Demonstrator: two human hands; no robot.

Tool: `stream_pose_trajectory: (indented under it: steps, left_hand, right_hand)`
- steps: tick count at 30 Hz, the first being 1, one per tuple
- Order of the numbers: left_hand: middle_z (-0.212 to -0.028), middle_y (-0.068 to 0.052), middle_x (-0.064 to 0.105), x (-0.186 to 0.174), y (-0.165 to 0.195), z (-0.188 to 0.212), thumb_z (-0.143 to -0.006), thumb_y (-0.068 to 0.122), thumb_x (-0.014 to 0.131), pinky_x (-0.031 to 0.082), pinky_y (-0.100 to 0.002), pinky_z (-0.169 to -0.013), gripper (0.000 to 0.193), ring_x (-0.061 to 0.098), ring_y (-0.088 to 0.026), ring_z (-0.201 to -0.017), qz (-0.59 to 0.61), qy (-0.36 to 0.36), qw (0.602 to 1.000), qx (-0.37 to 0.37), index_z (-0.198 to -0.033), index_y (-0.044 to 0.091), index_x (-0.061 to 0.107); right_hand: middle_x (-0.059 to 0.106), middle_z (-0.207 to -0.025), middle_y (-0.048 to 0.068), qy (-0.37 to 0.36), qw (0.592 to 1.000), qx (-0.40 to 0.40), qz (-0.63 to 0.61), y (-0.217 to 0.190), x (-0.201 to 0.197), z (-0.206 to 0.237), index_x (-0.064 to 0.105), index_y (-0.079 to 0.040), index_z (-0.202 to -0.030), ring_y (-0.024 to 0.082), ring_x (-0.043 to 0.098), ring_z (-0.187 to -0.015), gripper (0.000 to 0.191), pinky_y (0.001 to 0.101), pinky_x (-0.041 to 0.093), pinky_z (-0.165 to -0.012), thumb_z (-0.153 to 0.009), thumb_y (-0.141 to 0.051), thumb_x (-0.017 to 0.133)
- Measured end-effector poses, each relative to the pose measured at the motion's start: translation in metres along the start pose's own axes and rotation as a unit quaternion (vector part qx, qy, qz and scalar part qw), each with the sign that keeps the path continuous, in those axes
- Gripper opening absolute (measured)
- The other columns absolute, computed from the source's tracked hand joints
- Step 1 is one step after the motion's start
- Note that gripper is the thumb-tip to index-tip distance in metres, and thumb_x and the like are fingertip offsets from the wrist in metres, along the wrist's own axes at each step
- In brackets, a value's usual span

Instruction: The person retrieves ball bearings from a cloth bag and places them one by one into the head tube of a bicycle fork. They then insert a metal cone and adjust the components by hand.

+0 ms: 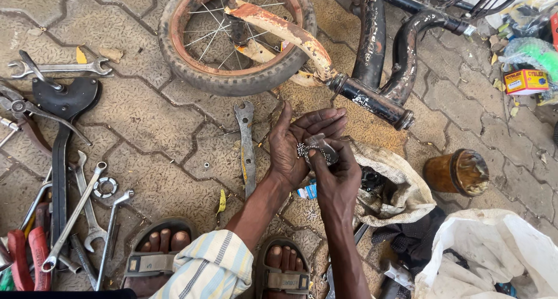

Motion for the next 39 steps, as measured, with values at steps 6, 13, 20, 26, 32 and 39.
stream_pose_trajectory:
  steps: [6, 13, 20, 26, 32, 39]
  left_hand:
    - [-0.131, -0.031, 0.065, -0.005, 0.006, -0.001, -0.107, 0.063, 0.035, 0.052, -0.049, -0.113, 0.084, 0.065, -0.037, -0.124, 0.008, 0.009, 1.0, 0.011, -0.124, -0.014, 0.064]
    - [-0.132, -0.031, 0.064, -0.011, 0.006, -0.003, -0.106, 0.064, 0.037, 0.051, -0.049, -0.114, 0.083, 0.063, -0.038, -0.126, 0.025, 0.016, 0.999, 0.015, -0.124, -0.013, 0.065]
    - [-0.137, -0.032, 0.062, -0.008, 0.015, -0.003, -0.109, 0.058, 0.035, 0.047, -0.048, -0.118, 0.079, 0.061, -0.04, -0.131, 0.032, -0.021, 0.999, 0.024, -0.125, -0.013, 0.063]
    - [-0.136, -0.032, 0.062, -0.021, -0.005, 0.004, -0.109, 0.054, 0.039, 0.044, -0.049, -0.12, 0.074, 0.06, -0.042, -0.132, 0.029, -0.004, 0.999, -0.029, -0.125, -0.014, 0.063]
    - [-0.136, -0.033, 0.062, -0.031, -0.026, 0.013, -0.108, 0.057, 0.04, 0.044, -0.051, -0.121, 0.077, 0.059, -0.043, -0.134, 0.066, -0.01, 0.995, -0.072, -0.124, -0.015, 0.063]
    - [-0.146, -0.029, 0.055, -0.013, -0.006, 0.011, -0.107, 0.059, 0.041, 0.039, -0.059, -0.121, 0.077, 0.057, -0.043, -0.133, 0.142, -0.068, 0.986, -0.055, -0.135, -0.01, 0.059]
  right_hand:
    - [0.073, -0.096, 0.003, 0.006, 0.988, 0.087, -0.126, 0.011, 0.002, 0.003, 0.069, -0.009, -0.113, 0.012, 0.063, -0.078, 0.021, 0.0308, 0.055, -0.067, -0.095, -0.021, 0.069]
    - [0.068, -0.099, 0.007, -0.003, 0.986, 0.14, -0.095, 0.022, 0.006, 0.005, 0.065, -0.005, -0.118, 0.014, 0.059, -0.08, 0.023, 0.0309, 0.055, -0.07, -0.1, -0.021, 0.063]
    - [0.064, -0.102, 0.012, -0.056, 0.718, 0.305, -0.623, 0.076, 0.026, -0.001, 0.057, 0.006, -0.12, 0.014, 0.061, -0.081, 0.021, 0.0232, 0.056, -0.072, -0.104, -0.008, 0.052]
    - [0.063, -0.095, 0.011, -0.053, 0.74, 0.295, -0.602, 0.104, 0.021, 0.011, 0.057, 0.005, -0.115, 0.016, 0.061, -0.082, 0.024, 0.0254, 0.056, -0.072, -0.105, -0.017, 0.06]
    - [0.069, -0.108, 0.011, -0.011, 0.945, 0.217, -0.244, 0.086, -0.015, 0.045, 0.06, 0.001, -0.124, 0.018, 0.067, -0.094, 0.044, 0.0317, 0.058, -0.083, -0.094, -0.03, 0.069]
    - [0.077, -0.11, 0.015, 0.208, 0.959, 0.14, 0.135, 0.09, -0.121, 0.036, 0.072, -0.004, -0.122, 0.022, 0.074, -0.096, 0.048, 0.0415, 0.06, -0.086, -0.089, -0.04, 0.073]
Point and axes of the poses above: each hand's wrist, its own z-axis away from the middle knuckle, its own x-axis out of the palm, y = z × x, the point moved 8 cm from there along -z, towards the middle knuckle
